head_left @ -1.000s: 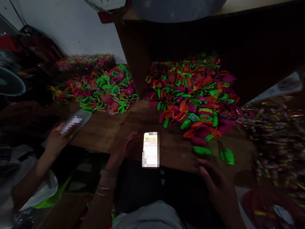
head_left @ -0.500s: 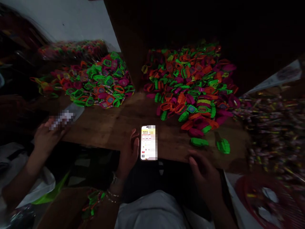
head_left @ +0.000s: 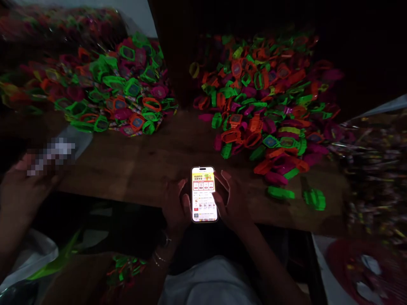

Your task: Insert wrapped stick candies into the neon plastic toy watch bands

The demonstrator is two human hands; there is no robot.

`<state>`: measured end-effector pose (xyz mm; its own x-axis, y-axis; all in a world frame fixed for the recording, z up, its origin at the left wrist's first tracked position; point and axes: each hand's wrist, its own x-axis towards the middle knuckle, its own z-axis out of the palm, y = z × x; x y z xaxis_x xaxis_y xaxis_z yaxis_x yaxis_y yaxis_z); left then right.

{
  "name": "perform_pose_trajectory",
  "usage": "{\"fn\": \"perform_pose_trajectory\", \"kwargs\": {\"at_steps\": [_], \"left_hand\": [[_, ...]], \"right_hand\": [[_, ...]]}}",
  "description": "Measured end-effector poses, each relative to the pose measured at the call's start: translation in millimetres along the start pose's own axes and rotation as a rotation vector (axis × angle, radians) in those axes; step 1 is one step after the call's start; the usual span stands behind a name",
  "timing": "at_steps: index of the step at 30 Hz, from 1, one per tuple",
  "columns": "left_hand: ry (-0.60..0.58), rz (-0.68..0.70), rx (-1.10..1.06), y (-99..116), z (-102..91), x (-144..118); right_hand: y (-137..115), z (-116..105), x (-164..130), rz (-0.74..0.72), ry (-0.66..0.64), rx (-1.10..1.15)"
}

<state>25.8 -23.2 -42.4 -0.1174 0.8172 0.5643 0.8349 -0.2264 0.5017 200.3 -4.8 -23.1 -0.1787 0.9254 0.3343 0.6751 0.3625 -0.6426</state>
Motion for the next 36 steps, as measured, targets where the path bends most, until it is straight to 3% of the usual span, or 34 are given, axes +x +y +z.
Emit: {"fn": "perform_pose_trajectory", "kwargs": {"at_steps": [7,14,17,23,28,36], "left_hand": [[-0.001,-0.043,-0.016,0,0.4,-6],[0.018,-0.017,-0.028,0,0.2,-6],[-0.001,-0.021,-0.029,0,-0.6,-3],[0.017,-0.014,-0.031,1,-0.5,-2],[0.009,-0.012,-0.030,0,-1.2,-3],[0.020,-0.028,-0.022,4,-1.7,0]], "right_hand": [[-4,-2,3,0.056,-0.172,-0.085],[0,-5,-8,0.011,0.101,0.017],[-3,-7,-17,0.027,0.125,0.027],[-21,-5,-43,0.042,0.015,0.170],[-35,-1,-54,0.052,0.001,0.179],[-49,-2,-42,-0.188,-0.249,-0.058]]}}
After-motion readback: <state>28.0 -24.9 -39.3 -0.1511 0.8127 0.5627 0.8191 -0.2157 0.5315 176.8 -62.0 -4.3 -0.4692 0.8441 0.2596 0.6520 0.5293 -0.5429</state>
